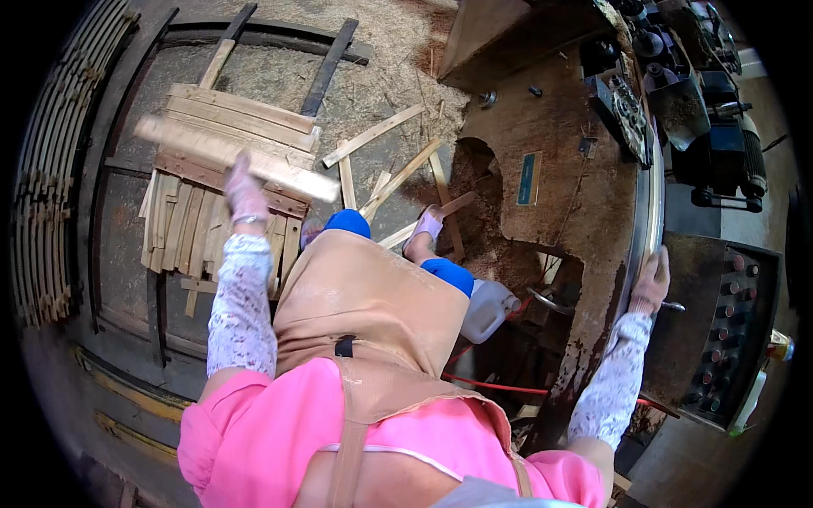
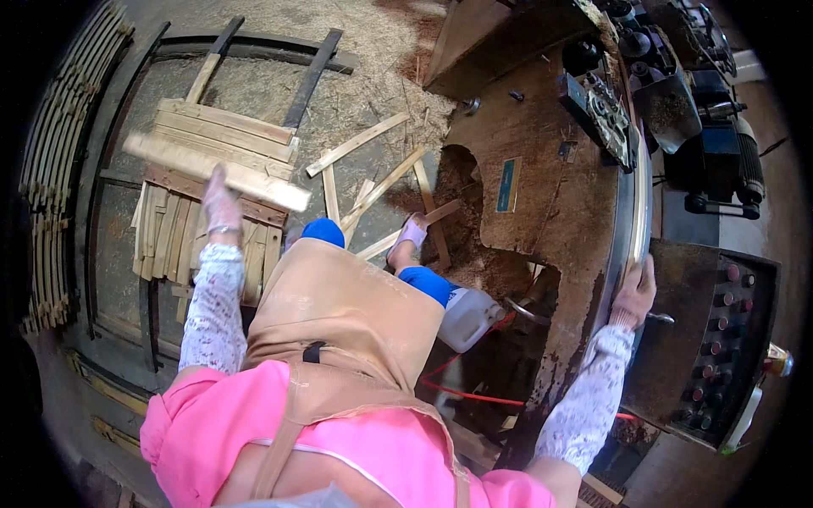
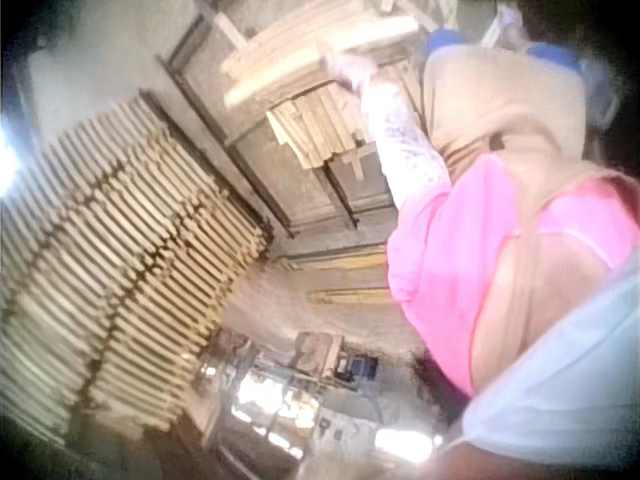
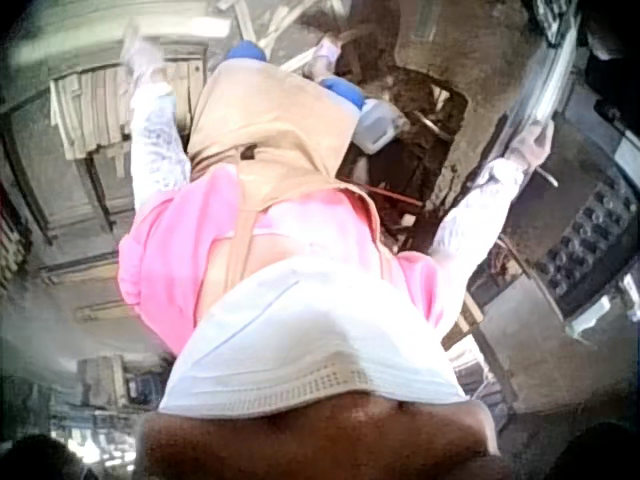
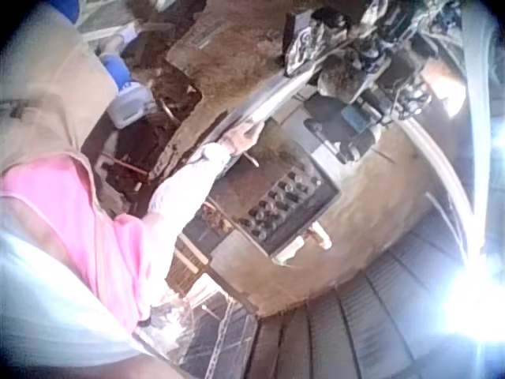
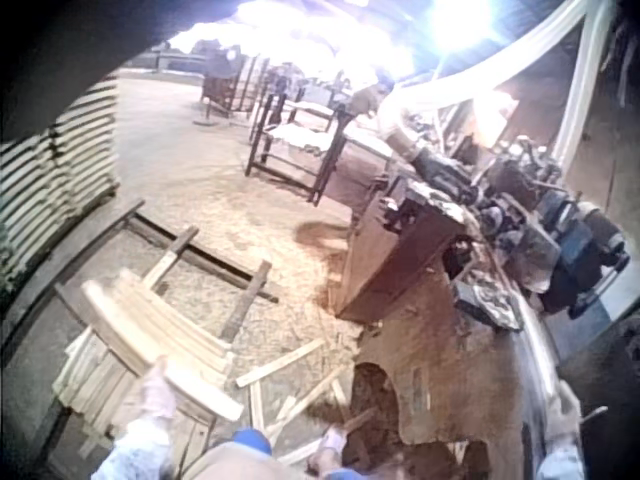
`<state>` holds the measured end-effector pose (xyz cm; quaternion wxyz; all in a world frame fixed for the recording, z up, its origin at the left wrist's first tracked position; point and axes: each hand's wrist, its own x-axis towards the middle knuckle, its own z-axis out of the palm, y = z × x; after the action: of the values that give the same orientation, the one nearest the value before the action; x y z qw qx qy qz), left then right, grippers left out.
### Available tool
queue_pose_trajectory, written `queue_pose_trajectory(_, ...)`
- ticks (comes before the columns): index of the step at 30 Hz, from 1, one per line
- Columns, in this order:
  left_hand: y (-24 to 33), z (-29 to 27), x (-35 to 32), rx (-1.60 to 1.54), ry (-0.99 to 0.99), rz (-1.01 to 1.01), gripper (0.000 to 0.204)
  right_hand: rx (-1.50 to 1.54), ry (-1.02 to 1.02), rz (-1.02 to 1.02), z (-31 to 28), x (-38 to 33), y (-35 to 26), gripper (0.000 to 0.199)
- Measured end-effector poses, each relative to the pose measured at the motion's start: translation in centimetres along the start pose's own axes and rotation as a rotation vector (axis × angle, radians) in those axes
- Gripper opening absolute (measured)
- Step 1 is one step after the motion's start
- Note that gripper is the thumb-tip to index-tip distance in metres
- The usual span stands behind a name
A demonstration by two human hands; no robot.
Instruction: The person repeatedly picks up thin wooden strips from a pile on the floor, feeds them into a woodworking machine, and collects the processed strips. They stack the finished pieces into a neat pile on the floor.
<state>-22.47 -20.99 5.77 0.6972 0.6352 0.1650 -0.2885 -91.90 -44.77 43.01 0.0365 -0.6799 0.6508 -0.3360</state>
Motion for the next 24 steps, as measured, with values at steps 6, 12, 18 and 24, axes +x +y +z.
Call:
queue_pose_trajectory(6, 5.5, 18.4, -17.3, -0.43, -0.587, 0.001, 0.039, 0.02, -0.406, -0.427, 10.0, -4.0, -20.7, 0.047)
queue_pose_trajectory(12, 8.3, 25.5, -37.2, -0.183, -1.457, -0.08, 0.058, 0.189, -0.293, -0.329, 7.4, -8.5, -19.4, 0.062)
queue_pose_trajectory(18, 2.6, 20.3, -27.2, 0.069, -1.049, -0.172, 0.046, 0.04, -0.136, 0.21, -10.4, -19.1, -8.9, 0.064)
queue_pose_trajectory(24, -5.7, 11.2, -13.6, 0.078, -0.744, -0.332, 0.01, 0.002, -0.047, 0.248, -9.4, -16.3, -4.4, 0.056)
